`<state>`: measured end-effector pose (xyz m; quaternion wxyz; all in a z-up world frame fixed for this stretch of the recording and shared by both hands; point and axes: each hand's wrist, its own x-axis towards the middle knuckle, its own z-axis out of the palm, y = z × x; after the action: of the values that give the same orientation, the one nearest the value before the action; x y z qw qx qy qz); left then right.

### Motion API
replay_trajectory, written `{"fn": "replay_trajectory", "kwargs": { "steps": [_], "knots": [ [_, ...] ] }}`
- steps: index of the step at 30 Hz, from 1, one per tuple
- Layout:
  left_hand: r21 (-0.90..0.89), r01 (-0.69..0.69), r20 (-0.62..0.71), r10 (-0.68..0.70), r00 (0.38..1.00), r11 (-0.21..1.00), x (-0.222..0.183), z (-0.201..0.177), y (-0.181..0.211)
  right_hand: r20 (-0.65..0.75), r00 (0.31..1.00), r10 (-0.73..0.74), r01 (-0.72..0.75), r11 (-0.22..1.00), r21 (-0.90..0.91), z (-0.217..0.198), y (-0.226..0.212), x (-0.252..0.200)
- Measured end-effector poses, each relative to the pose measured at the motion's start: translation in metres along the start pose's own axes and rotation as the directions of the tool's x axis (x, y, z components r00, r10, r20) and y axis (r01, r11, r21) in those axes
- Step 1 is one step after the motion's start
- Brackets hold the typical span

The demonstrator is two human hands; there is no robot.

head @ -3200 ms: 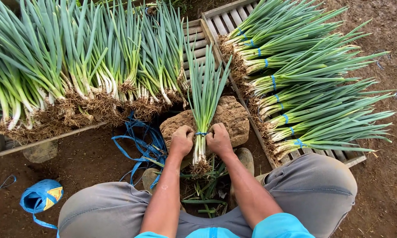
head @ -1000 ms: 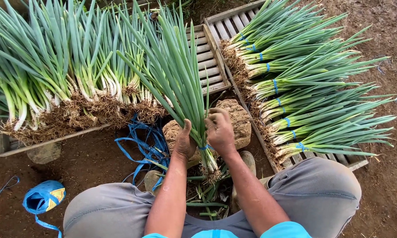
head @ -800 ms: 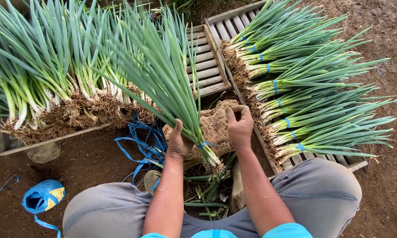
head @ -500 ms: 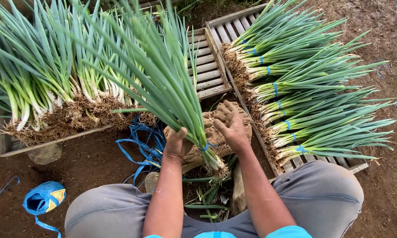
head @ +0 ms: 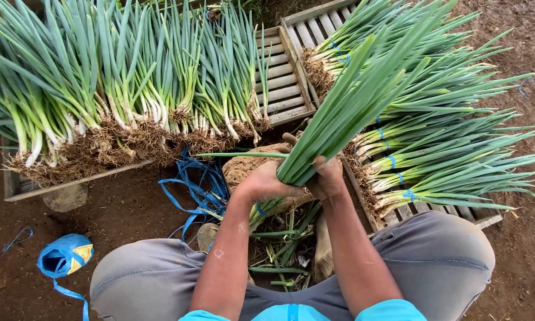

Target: Gathering harvested green onions into bunches and tying them with plastic string for transport.

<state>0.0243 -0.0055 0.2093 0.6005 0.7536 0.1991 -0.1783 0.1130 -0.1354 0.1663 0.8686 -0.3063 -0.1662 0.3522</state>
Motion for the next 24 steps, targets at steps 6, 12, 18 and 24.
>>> {"fn": "replay_trajectory", "kwargs": {
  "steps": [6,12,18,24],
  "knots": [
    [0.166,-0.022,-0.038,0.029,0.999,0.986,-0.021,-0.031,0.028,-0.425,0.894,0.142,-0.238,0.954,-0.182,-0.002,0.013,-0.002],
    [0.146,-0.102,-0.001,0.103,0.995,0.984,-0.028,-0.041,0.047,-0.048,0.994,0.099,-0.097,0.995,0.027,-0.03,0.021,-0.002],
    [0.318,-0.042,-0.061,0.064,0.996,0.947,-0.03,-0.049,0.058,-0.218,0.972,0.086,-0.03,0.969,0.246,-0.074,0.026,0.013],
    [0.443,-0.043,-0.088,0.091,0.992,0.895,-0.03,-0.048,0.056,0.052,0.999,-0.002,0.009,0.992,-0.128,0.044,0.019,0.004]
  ]
}}
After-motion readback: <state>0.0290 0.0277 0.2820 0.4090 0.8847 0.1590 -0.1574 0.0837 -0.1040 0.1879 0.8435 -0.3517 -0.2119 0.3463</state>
